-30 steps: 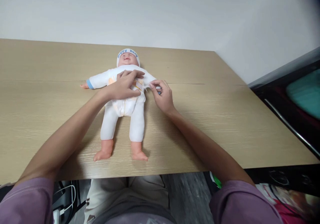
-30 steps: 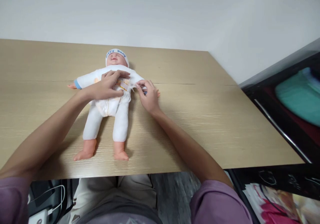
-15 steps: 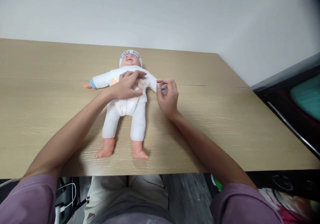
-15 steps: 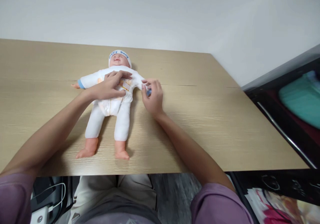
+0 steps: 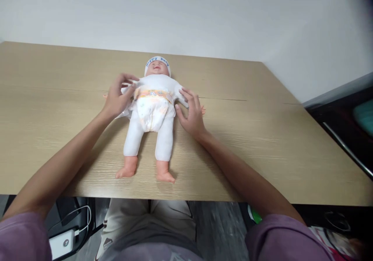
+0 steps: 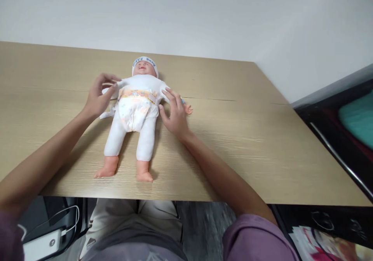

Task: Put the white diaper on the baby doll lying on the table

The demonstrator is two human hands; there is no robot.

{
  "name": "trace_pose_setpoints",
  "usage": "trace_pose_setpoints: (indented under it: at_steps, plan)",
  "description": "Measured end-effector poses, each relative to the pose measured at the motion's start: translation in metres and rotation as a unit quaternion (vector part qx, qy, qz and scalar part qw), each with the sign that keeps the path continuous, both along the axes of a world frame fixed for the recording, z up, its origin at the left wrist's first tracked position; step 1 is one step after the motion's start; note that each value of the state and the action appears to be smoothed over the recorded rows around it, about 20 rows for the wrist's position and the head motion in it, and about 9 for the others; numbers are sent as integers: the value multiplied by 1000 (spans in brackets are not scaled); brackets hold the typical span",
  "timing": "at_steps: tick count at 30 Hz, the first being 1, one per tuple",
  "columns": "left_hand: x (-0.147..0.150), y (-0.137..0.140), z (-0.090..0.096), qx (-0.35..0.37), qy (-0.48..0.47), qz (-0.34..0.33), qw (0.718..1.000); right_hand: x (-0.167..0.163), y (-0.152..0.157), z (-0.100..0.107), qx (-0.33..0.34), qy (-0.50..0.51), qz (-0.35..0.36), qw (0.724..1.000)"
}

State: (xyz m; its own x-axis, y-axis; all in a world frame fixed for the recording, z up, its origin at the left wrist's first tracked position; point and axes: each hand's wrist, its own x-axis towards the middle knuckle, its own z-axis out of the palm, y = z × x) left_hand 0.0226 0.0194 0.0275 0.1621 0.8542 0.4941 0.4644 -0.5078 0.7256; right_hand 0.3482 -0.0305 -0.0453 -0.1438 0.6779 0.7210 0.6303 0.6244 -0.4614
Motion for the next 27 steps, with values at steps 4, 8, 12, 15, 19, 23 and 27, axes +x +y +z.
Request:
trace_pose_setpoints:
  at_steps: [4,8,12,15,19,23,27]
  plan:
    - [-53,-17,-23,-19,140,53,989,-7,-12,18,41,12,3,999]
    - [-79,-30,-31,-88,250,45,963,-33,-21,55,10,-3,73,997]
    - [-77,-28,-24,-182,250,45,950,-70,-10,91,-36,-76,131,988]
    - [-75,-18,-16,-255,251,29,933,-92,11,103,-41,-139,134,980]
    - [-83,-7,-4,-319,221,-45,920,-106,32,98,-78,-217,132,964]
    - [-82,2,15,-334,105,-76,934,-111,34,90,-93,-232,110,962]
    - [-53,10,30,-356,-10,-92,930,-110,29,88,-121,-167,117,972]
